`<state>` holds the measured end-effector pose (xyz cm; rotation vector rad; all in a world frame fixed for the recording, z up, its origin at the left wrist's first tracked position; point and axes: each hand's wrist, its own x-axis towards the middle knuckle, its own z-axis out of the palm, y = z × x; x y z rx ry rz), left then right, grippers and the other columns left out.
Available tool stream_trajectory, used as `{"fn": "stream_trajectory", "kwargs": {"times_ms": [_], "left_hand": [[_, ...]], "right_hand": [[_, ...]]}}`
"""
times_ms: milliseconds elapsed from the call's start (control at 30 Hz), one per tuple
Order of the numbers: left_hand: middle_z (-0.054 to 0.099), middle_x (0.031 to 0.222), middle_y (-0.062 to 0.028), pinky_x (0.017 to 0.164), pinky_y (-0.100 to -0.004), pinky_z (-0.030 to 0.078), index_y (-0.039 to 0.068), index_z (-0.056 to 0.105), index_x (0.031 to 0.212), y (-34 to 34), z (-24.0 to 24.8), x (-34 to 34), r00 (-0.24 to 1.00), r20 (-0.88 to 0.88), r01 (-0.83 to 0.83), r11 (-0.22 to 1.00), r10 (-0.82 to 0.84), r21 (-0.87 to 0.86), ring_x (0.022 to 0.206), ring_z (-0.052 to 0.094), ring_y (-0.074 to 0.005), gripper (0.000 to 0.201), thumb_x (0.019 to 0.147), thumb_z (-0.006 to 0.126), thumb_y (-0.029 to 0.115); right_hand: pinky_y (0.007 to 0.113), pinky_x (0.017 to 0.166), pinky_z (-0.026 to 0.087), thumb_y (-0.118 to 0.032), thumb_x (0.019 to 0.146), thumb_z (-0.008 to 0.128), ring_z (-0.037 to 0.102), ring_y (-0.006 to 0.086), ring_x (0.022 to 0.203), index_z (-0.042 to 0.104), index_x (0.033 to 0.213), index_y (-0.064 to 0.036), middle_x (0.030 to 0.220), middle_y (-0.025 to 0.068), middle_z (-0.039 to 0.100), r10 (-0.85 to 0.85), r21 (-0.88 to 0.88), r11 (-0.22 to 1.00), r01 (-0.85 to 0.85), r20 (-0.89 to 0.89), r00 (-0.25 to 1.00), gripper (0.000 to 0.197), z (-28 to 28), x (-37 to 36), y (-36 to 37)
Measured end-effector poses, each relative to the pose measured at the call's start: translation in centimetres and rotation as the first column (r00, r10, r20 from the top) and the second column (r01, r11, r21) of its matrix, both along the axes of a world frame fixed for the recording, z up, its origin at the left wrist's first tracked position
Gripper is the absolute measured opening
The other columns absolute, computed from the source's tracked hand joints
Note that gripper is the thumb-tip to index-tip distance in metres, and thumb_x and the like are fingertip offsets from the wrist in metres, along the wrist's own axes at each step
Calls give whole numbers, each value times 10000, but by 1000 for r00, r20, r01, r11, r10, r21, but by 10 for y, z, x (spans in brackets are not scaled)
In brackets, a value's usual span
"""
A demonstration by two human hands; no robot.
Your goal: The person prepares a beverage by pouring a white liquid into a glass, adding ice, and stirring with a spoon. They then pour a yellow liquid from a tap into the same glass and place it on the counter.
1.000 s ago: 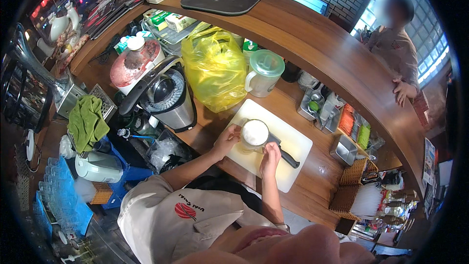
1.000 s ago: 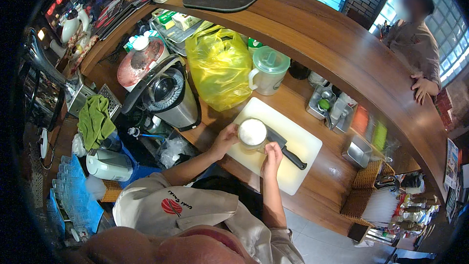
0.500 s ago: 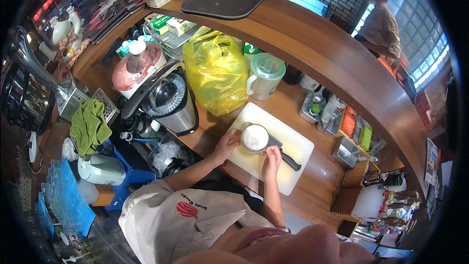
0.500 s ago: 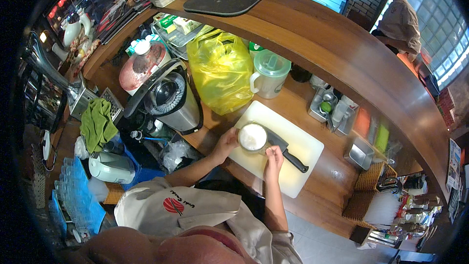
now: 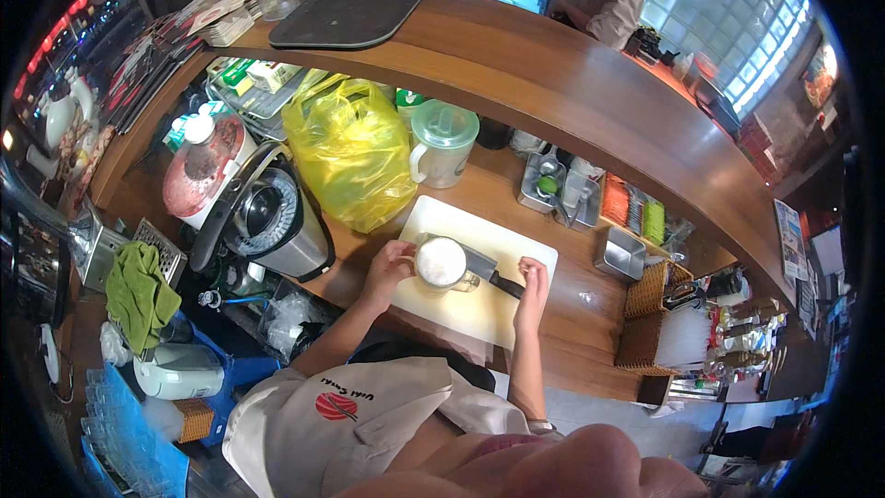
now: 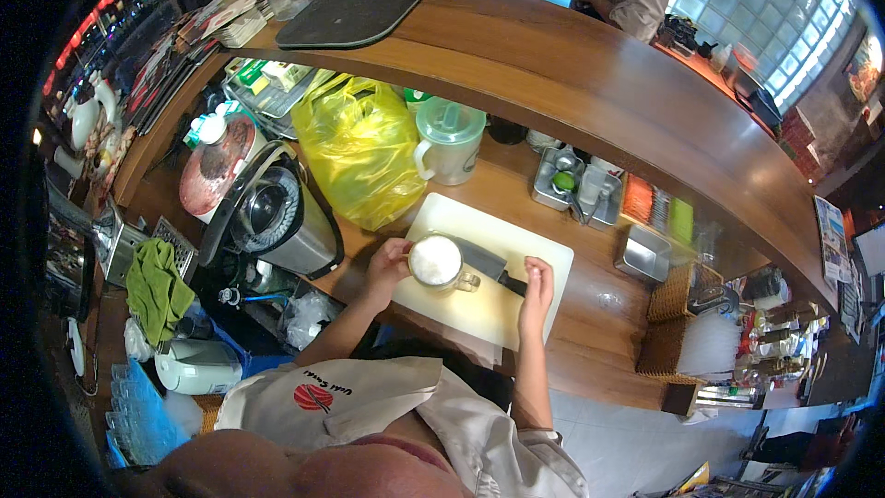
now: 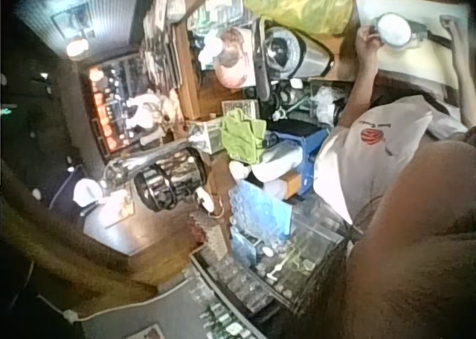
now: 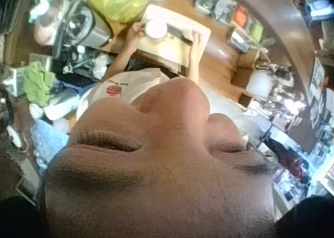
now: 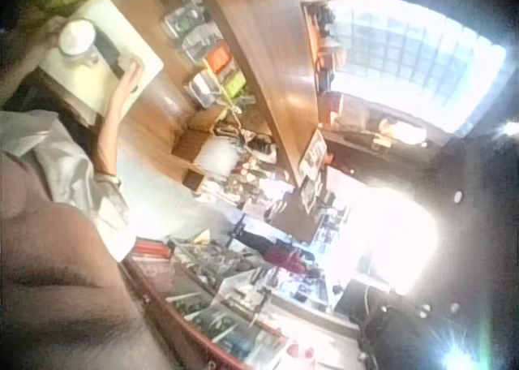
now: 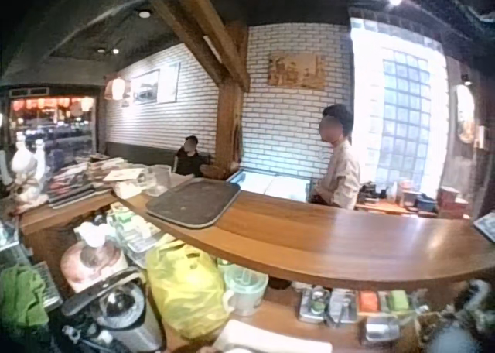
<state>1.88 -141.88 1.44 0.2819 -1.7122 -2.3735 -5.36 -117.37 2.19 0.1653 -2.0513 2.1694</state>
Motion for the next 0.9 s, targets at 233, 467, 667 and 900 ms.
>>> {"fn": "stream_trajectory", "kwargs": {"times_ms": [233, 467, 667, 900], "left_hand": [[515, 1022, -64, 784, -264, 446, 30, 494, 1069, -12, 5, -17, 990, 66, 128, 989, -124, -69, 890, 521, -140, 375, 703, 528, -48], [492, 999, -61, 723, -235, 431, 21, 473, 1089, -24, 19, -13, 998, 17, 59, 997, -60, 44, 792, 508, -111, 431, 674, 527, -78], [475, 974, -57, 689, -190, 411, 12, 468, 1043, -26, 56, -17, 975, -168, -154, 987, 146, -39, 749, 498, -100, 392, 673, 553, -88], [509, 903, -98, 573, -240, 437, -4, 546, 927, 1, 119, 17, 808, -586, 54, 984, 57, 170, 769, 503, -140, 233, 708, 599, 54]], "right_hand": [[256, 815, 389, -185, 904, 455, 490, 110, 851, 540, 927, -12, 871, 27, 530, -178, 5, 984, 178, -32, 984, 195, 24, -26, 21], [226, 769, 381, -84, 849, 524, 480, 98, 819, 543, 923, -14, 863, 15, 529, -232, 17, 972, 233, -26, 972, 103, 27, -37, 21], [225, 755, 386, -39, 846, 495, 486, 96, 814, 537, 896, -10, 871, 21, 536, -319, 22, 947, 322, -76, 945, 71, 41, -27, 42], [294, 628, 453, 41, 688, 597, 570, 227, 684, 560, 773, 8, 772, 129, 585, 19, 242, 956, 165, -615, 788, 98, 137, 39, -7]]}}
